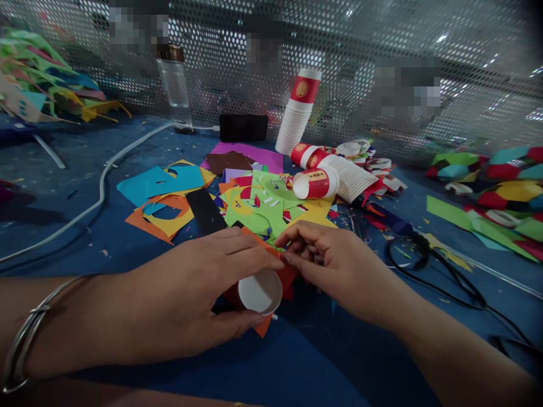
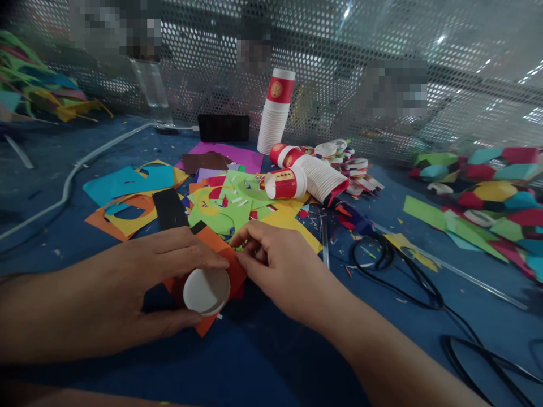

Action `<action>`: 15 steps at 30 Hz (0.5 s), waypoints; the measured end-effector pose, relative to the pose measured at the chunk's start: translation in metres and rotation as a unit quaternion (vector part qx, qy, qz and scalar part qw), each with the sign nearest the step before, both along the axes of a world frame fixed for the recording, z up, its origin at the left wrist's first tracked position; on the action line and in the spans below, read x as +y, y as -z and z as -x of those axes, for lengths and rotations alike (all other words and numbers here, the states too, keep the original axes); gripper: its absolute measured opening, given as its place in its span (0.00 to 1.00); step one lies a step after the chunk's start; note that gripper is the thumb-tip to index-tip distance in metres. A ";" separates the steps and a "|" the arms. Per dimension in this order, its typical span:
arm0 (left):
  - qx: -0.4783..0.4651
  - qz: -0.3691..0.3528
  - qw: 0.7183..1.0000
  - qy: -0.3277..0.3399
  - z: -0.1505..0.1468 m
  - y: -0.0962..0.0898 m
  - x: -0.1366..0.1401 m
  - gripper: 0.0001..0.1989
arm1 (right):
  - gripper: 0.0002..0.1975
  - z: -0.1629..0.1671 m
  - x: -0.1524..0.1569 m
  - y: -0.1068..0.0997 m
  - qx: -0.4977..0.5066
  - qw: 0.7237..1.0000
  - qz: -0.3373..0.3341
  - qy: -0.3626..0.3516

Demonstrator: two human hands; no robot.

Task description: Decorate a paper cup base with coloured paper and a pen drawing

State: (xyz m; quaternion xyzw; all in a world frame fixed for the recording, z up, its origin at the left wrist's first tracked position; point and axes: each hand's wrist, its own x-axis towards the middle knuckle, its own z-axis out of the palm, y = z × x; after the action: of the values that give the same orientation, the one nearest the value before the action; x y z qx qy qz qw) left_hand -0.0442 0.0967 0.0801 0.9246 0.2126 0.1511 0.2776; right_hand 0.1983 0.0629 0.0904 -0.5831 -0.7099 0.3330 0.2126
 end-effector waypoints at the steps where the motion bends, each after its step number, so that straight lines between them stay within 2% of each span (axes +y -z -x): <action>1: 0.001 0.003 1.000 0.001 0.000 0.000 0.000 0.18 | 0.06 0.000 0.000 0.000 0.002 1.000 -0.001 0.000; 15: -0.010 -0.007 0.999 0.032 0.002 0.003 0.001 0.08 | 0.05 0.001 -0.001 0.002 0.020 1.000 -0.003 0.007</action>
State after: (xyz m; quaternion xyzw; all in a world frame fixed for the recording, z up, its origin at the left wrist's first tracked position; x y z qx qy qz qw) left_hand -0.0464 0.0975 0.0770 0.9313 0.1790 0.1528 0.2781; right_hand 0.1976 0.0615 0.0884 -0.5806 -0.7025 0.3407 0.2307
